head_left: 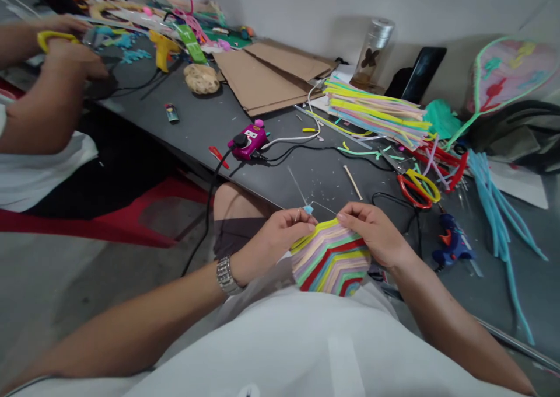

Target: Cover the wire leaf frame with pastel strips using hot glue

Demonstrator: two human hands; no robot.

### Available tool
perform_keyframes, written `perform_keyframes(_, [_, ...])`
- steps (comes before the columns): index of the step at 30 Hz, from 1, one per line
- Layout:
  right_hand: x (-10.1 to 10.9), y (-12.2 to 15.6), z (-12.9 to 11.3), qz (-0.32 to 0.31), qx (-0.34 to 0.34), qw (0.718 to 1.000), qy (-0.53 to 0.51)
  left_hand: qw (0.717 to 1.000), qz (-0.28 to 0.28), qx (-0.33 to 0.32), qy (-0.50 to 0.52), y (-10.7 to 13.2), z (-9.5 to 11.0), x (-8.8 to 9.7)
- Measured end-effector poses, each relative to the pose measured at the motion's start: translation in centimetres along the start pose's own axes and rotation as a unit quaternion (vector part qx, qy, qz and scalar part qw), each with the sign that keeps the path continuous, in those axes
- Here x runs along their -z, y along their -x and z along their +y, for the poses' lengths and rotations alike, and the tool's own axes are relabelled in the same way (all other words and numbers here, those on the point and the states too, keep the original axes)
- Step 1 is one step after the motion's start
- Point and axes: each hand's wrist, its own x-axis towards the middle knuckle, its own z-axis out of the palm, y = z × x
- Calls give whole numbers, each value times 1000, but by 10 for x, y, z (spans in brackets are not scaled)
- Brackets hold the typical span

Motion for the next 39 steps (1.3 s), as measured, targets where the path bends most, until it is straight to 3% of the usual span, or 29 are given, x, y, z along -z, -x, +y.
perform_keyframes(12, [-1,4,-3,-4,-4,1000,15,998,14,12,-62,16,-5,6])
perform_keyframes(22, [-1,4,0,5,-3,1000,4,999,32,19,-16,22,-12,8])
perform_keyframes(33, [0,6,2,2,-9,1000,18,996,56,52,-39,36,-23,10])
perform_keyframes(39, [1,6,2,20,-2,1000,14,995,90,47,14,41,-26,5])
